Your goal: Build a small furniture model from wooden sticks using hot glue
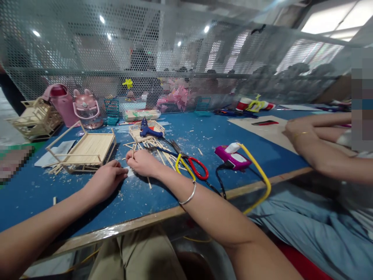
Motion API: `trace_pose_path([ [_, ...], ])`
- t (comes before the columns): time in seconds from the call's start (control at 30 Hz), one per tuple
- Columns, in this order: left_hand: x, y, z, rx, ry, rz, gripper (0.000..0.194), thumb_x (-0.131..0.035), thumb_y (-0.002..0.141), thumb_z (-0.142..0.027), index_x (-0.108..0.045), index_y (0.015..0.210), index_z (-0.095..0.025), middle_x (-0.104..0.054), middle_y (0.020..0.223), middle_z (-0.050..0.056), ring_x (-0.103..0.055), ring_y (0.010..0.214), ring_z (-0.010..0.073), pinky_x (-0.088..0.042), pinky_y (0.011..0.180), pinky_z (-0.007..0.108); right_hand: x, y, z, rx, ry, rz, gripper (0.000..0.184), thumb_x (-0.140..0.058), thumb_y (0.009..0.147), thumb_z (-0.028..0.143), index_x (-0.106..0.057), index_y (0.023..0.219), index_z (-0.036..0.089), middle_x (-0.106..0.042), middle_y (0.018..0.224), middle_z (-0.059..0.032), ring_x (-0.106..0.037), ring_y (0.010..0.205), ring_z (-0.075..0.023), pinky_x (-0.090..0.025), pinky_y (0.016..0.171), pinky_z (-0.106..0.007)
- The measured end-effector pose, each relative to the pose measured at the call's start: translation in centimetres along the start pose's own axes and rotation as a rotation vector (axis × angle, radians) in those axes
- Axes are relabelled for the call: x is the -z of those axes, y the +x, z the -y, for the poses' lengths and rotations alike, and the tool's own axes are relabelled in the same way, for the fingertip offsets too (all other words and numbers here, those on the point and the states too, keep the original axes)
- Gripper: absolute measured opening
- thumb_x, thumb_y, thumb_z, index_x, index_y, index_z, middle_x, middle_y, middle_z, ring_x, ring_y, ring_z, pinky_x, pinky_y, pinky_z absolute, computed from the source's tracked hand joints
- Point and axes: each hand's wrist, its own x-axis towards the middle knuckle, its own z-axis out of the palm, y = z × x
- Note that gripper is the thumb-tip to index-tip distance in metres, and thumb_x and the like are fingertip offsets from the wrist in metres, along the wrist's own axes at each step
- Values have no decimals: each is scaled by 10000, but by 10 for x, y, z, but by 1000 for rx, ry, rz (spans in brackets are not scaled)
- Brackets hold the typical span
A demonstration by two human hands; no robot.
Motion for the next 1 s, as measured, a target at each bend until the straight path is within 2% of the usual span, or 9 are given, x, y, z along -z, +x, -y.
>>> trace_pose_path([
  [0.1, -1, 2, 1, -3, 8, 13, 255, -443, 831, -215, -683, 774, -150, -526, 751, 56, -520, 677, 145, -406, 686, 264, -2, -2, 4, 4, -48, 14, 164, -396, 681, 122, -504, 562, 155, -436, 510, 30, -388, 526, -96, -269, 524, -208],
  [0.23, 0, 4, 2, 2, 18, 25, 246, -455, 822, -218, -680, 758, -143, -525, 745, 59, -510, 658, 146, -400, 677, 266, -4, -3, 9, -5, -55, -43, 170, -382, 679, 110, -460, 537, 163, -416, 500, 32, -379, 522, -95, -262, 529, -208],
  [0.37, 2, 6, 0, 10, 35, 52, 255, -455, 818, -204, -677, 709, -143, -534, 740, 64, -513, 677, 150, -394, 679, 260, -4, -2, 9, 0, -35, -4, 193, -375, 679, 111, -395, 496, 170, -364, 476, 41, -360, 501, -90, -248, 513, -206],
  [0.47, 3, 7, -1, 3, 57, 71, 265, -446, 821, -209, -682, 721, -142, -541, 739, 72, -516, 696, 160, -391, 669, 259, -4, 0, 5, 2, -5, -27, 191, -356, 683, 112, -385, 504, 173, -369, 489, 39, -367, 513, -93, -258, 519, -205],
  [0.63, 5, 9, -3, 27, 90, 106, 310, -405, 826, -202, -685, 705, -145, -547, 745, 73, -521, 661, 148, -386, 629, 248, -4, 3, 3, -4, 16, 25, 201, -350, 680, 121, -364, 488, 177, -343, 468, 42, -348, 485, -92, -251, 497, -208],
  [0.73, 10, 13, -6, 0, 145, 161, 317, -404, 809, -166, -677, 650, -146, -561, 726, 77, -530, 660, 150, -386, 617, 241, -5, 4, 6, -18, 1, -36, 206, -349, 682, 118, -346, 485, 177, -340, 471, 42, -344, 487, -90, -244, 496, -208],
  [0.87, 17, 21, -11, -6, 237, 248, 267, -437, 763, -127, -678, 647, -130, -591, 690, 91, -548, 637, 164, -392, 607, 249, -7, 2, 8, -6, -18, 7, 195, -354, 670, 113, -358, 486, 177, -351, 461, 46, -341, 478, -88, -242, 490, -207],
  [1.0, 16, 23, -12, 40, 245, 244, 245, -447, 753, -131, -683, 693, -112, -609, 701, 103, -551, 608, 164, -390, 588, 252, -8, 0, 8, -39, -18, -63, 203, -344, 679, 118, -351, 486, 180, -344, 458, 47, -337, 478, -86, -241, 486, -204],
])
